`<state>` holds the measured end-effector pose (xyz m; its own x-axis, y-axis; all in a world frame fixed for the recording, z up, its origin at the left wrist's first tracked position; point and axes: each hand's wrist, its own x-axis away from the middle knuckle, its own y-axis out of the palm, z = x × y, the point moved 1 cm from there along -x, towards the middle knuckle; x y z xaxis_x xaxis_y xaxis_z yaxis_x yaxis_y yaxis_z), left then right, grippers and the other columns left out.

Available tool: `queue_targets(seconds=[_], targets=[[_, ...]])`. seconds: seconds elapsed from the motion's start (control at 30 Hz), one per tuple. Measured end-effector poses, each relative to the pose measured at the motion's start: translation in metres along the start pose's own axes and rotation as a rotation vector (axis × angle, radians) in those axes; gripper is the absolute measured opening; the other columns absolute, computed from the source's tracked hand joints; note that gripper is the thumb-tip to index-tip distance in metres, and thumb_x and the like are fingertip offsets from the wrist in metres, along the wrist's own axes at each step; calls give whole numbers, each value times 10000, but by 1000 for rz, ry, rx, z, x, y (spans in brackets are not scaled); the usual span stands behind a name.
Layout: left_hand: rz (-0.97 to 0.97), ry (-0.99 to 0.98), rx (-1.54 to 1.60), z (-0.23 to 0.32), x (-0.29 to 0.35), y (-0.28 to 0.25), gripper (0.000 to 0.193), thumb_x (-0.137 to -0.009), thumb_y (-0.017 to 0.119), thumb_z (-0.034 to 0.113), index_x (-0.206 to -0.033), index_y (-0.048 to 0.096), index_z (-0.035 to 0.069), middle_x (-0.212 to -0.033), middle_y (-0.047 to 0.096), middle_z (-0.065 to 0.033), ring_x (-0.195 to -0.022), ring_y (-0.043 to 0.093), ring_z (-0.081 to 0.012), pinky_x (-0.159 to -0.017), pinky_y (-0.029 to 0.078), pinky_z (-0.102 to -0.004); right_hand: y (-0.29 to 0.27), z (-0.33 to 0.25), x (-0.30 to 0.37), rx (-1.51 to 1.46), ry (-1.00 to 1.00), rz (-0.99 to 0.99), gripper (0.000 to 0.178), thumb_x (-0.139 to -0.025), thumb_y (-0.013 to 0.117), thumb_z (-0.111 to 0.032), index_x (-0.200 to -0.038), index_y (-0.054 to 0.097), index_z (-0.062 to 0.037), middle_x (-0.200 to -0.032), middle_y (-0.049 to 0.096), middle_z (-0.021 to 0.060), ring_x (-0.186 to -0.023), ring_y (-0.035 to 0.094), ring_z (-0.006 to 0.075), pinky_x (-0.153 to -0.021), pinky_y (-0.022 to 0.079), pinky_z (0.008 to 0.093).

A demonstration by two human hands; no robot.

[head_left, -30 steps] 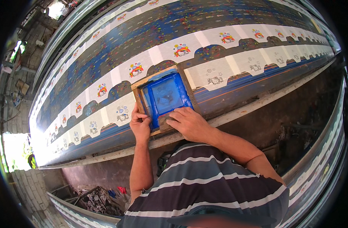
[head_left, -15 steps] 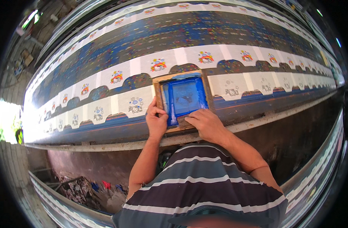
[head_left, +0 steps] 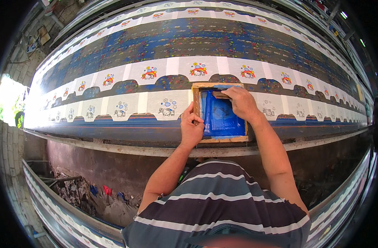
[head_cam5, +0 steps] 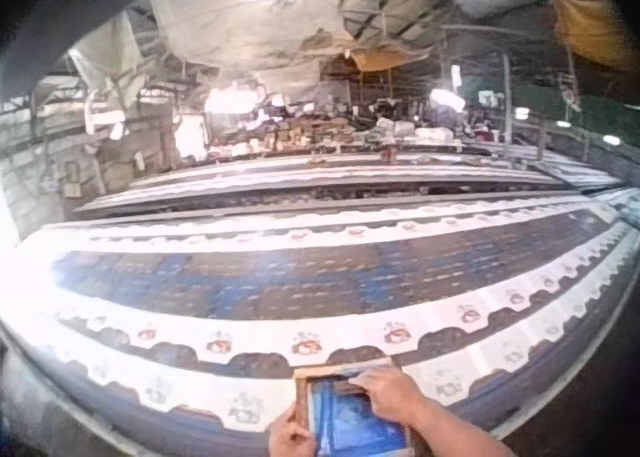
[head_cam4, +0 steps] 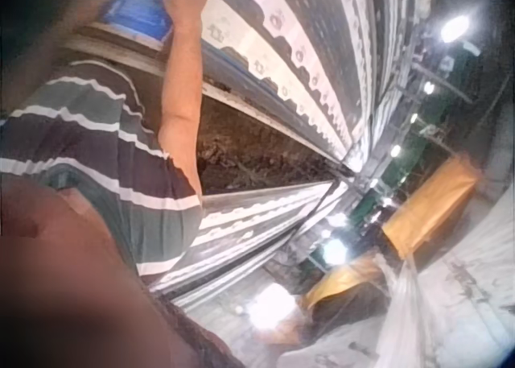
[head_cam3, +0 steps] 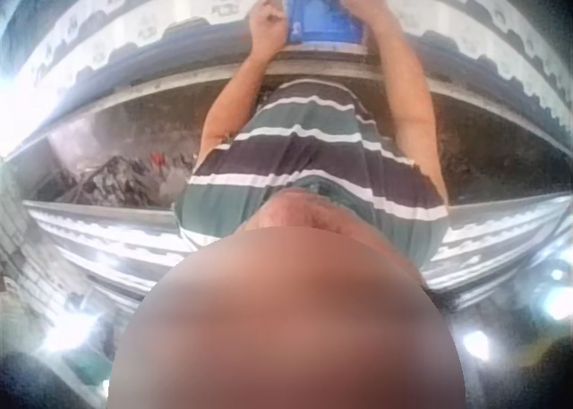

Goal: The person uses a wooden frame with a blue screen to apply ink onto a patterned fabric laid on a table. They repeatedly press a small block against the screen to transfer the design, moving the frame along the fabric as they work.

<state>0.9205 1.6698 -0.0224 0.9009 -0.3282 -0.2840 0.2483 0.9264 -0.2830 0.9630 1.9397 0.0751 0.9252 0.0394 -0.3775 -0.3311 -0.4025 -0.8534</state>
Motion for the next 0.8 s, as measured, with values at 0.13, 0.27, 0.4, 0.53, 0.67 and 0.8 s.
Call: queue_targets(seconds=[0.13,0.27,0.4,0.53,0.67,0.8], targets=[[0,-15,61,3,0,2,208,-817,768,-117,-831,712,83,-1745,566,-258,-1581,573,-428,-1305,433,-494,-1,-12,13,3,30,-79,449,-896,649,122,-1290,800,-33,-1255,784,193,-1221,711,443,-1095,562,531],[-12,-14,28,4,0,1,214,-810,769,-126,-832,714,80,-1761,549,-251,-1586,562,-425,-1307,425,-496,-6,-40,41,5,16,-111,451,-876,695,85,-1295,797,-50,-1235,769,155,-1174,700,411,-1044,557,530],[-17,9,33,4,1,0,211,-807,771,-120,-829,724,84,-1758,544,-270,-1557,554,-441,-1289,422,-517,-10,-69,74,-2,1,-103,473,-846,713,83,-1296,800,-36,-1250,774,136,-1172,707,389,-1026,550,524],[-5,21,37,7,0,0,210,-812,778,-114,-843,739,91,-1747,552,-283,-1524,565,-456,-1269,427,-536,-16,-91,95,-27,33,-112,477,-851,716,67,-1309,801,-34,-1309,764,142,-1235,699,380,-1057,542,513],[-24,15,11,7,-1,0,203,-810,797,-105,-863,762,88,-1736,554,-299,-1535,565,-465,-1266,433,-535,-19,-98,107,-70,68,-156,423,-877,805,-22,-1299,809,-47,-1341,751,143,-1292,686,381,-1105,534,523],[-36,1,48,6,-2,-2,235,-804,769,-136,-894,772,81,-1725,560,-295,-1569,561,-461,-1279,449,-506,-25,-92,125,-190,123,-86,432,-906,896,-134,-1325,814,-69,-1398,737,149,-1383,664,392,-1169,515,533]])
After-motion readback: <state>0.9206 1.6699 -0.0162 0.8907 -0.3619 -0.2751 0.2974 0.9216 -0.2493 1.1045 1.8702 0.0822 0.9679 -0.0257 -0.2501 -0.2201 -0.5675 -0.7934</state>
